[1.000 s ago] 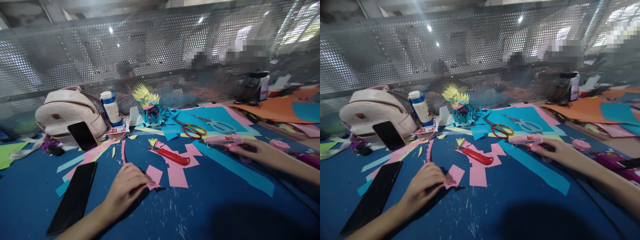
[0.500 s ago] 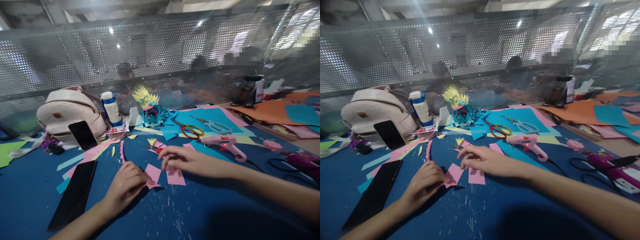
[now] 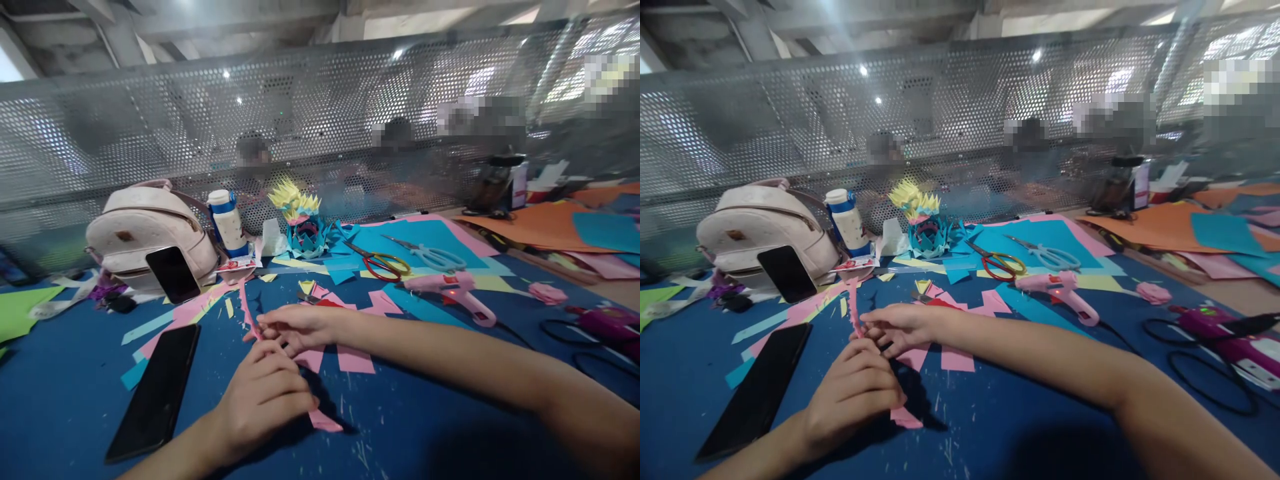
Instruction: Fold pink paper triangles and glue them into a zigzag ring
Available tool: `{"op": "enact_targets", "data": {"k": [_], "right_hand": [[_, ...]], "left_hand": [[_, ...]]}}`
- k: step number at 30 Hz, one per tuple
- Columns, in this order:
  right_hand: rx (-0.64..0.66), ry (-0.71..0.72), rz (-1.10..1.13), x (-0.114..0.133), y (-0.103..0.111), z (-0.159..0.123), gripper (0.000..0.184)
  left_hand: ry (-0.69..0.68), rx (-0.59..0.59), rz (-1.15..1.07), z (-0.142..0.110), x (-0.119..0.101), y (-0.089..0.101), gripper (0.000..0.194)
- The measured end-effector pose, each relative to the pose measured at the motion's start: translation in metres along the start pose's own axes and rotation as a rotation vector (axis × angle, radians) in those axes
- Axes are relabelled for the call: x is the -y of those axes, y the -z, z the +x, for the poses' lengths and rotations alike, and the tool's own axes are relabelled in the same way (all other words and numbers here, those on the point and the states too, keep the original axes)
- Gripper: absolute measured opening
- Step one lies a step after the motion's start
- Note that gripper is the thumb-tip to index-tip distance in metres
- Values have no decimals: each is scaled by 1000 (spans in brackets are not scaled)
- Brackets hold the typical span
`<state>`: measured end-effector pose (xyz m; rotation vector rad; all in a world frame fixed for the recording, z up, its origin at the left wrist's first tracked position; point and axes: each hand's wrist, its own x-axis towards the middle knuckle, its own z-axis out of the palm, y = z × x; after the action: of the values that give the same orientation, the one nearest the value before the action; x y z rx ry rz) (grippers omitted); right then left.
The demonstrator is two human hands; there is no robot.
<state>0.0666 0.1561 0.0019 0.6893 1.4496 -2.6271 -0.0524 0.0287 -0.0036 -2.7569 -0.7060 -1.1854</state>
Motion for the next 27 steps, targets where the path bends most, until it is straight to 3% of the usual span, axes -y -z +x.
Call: {"op": "enact_targets", "data": {"k": [5,14,18,22,24,27], "right_hand": [[-61,97,-5,0,0,-28,23],[-394,381,-136,-4,22,-69,28],[-487,466,-257,-9,24,-84,31],[-575,516,-470,-13,15,-102,34],[-574,548,-618,-14,9,-112,28],[-426,525,-710,-16,2,-125,22]], "left_hand": [[-36,54,-116,6,-10,1,28],[58,70,-299,16,-18,5,24],[152,63,-424,15,-17,4,21],[326,-24,-569,13,-14,1,19],[413,-82,-627,13,-12,0,20],[528,-159,-688,13,-9,-2,18]]}}
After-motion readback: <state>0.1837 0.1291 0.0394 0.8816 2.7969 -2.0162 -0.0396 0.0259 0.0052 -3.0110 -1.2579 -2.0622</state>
